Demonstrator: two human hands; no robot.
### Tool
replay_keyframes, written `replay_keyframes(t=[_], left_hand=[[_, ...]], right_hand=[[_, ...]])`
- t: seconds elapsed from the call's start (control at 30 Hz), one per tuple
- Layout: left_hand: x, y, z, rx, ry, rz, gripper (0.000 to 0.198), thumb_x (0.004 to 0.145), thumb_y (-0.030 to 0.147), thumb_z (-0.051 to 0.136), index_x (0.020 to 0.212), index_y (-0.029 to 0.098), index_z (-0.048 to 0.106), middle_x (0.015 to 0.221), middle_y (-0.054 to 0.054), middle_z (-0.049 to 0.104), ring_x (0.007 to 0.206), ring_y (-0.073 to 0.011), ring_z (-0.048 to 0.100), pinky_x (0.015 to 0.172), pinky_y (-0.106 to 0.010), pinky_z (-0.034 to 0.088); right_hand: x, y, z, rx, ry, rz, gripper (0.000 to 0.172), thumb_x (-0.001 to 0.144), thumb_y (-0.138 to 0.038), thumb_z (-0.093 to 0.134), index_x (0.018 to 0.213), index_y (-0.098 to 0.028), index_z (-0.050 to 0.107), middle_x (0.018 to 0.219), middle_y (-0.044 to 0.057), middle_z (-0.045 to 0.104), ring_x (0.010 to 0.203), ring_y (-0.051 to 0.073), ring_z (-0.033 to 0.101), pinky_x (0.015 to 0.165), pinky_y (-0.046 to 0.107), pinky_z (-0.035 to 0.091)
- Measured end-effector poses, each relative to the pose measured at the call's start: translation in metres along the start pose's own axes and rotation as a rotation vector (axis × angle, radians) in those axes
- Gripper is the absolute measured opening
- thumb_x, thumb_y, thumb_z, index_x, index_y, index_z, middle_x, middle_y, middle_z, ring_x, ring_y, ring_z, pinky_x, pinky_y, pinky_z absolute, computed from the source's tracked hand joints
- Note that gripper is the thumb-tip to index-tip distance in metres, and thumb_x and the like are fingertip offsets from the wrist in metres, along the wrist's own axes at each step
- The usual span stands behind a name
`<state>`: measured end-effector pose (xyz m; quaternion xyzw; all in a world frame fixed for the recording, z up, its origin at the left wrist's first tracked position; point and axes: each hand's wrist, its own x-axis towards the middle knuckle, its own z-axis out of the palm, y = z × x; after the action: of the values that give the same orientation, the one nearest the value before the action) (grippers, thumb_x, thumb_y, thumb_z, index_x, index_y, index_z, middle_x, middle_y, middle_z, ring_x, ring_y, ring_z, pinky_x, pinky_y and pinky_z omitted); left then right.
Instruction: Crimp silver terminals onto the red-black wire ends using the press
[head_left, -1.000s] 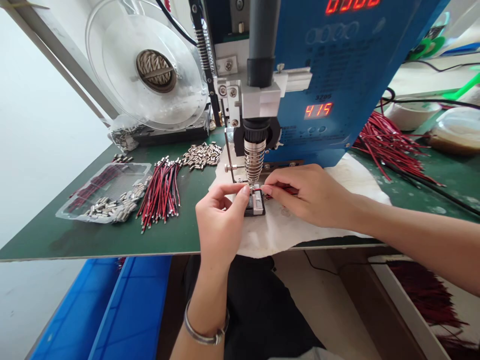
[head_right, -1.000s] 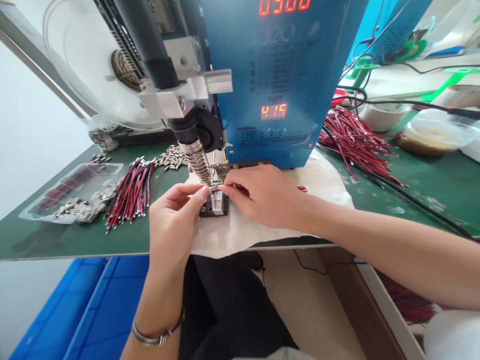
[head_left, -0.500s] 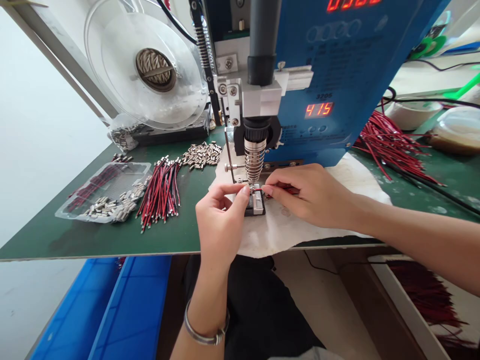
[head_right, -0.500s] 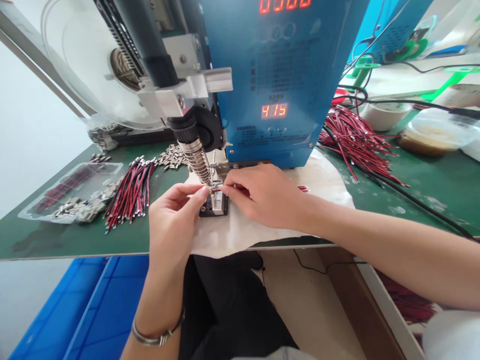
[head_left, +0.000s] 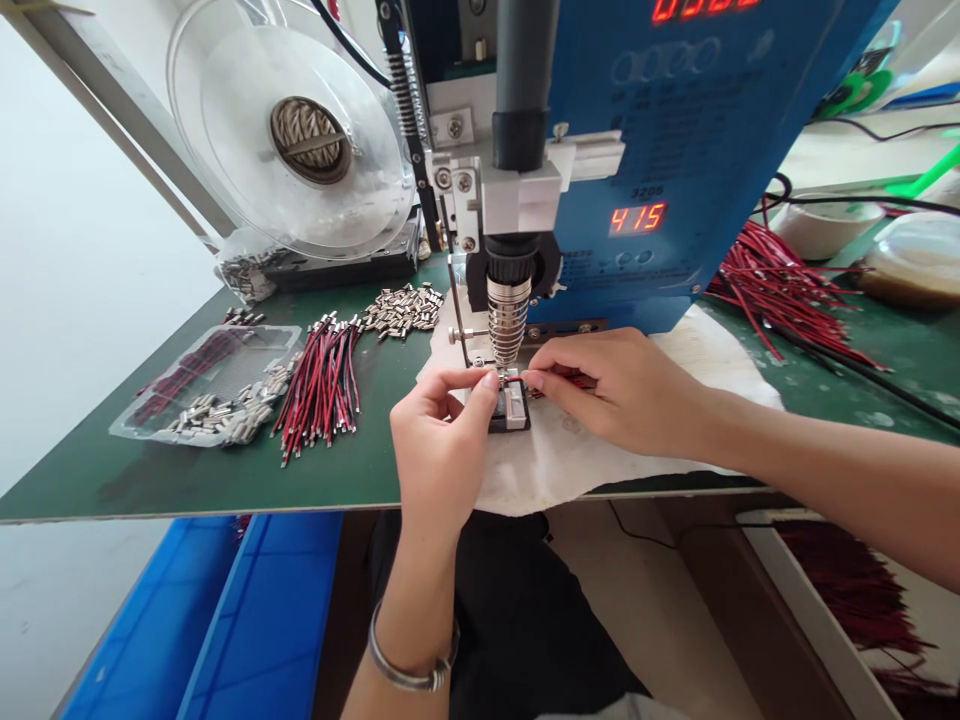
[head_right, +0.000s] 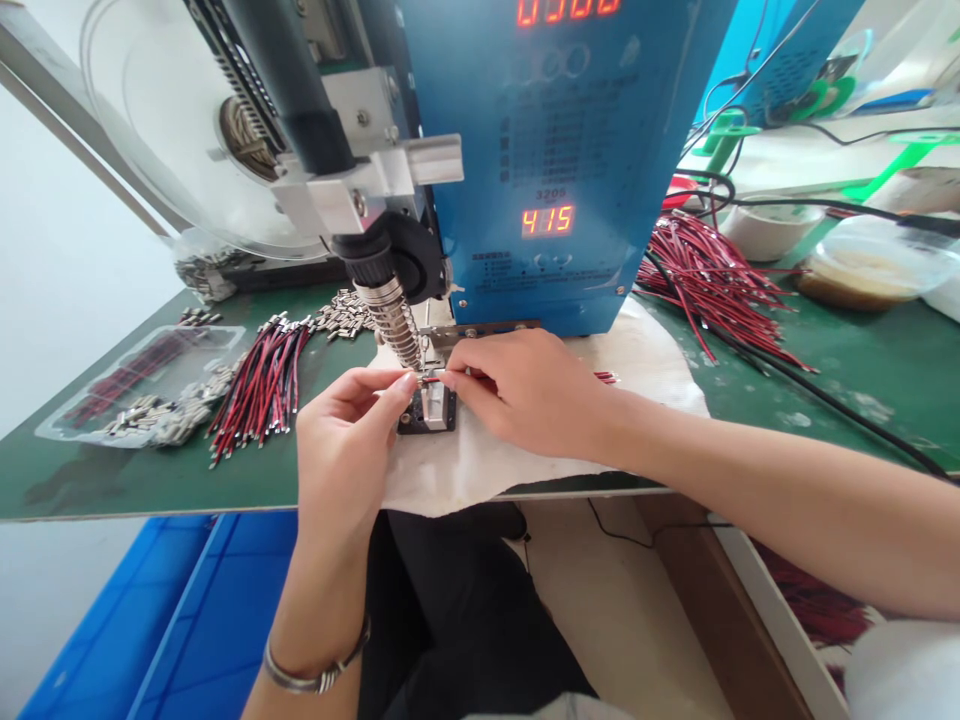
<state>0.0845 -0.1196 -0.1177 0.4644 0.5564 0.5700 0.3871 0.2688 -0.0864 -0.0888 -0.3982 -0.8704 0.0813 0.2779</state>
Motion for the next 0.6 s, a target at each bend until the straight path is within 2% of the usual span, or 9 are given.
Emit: replay_keyframes(t=[0.6], left_hand=[[-0.0006,0.0011,0.0004,0.000,0.000,-0.011,0.019,0.082,0.039,0.082,0.081,0.020,0.080,0.056,0.004,0.043,0.054,-0.0080,0.034,0.050,-0.023,0.025]], right_hand=[[-0.0001,-0.0028,-0.0004,0.019,-0.001,0.003,0.024,0.101,-0.028,0.051,0.082,-0.020,0.064,0.063,-0.003,0.063,0.054,0.013,0.052,0.061,0.028,0.035]])
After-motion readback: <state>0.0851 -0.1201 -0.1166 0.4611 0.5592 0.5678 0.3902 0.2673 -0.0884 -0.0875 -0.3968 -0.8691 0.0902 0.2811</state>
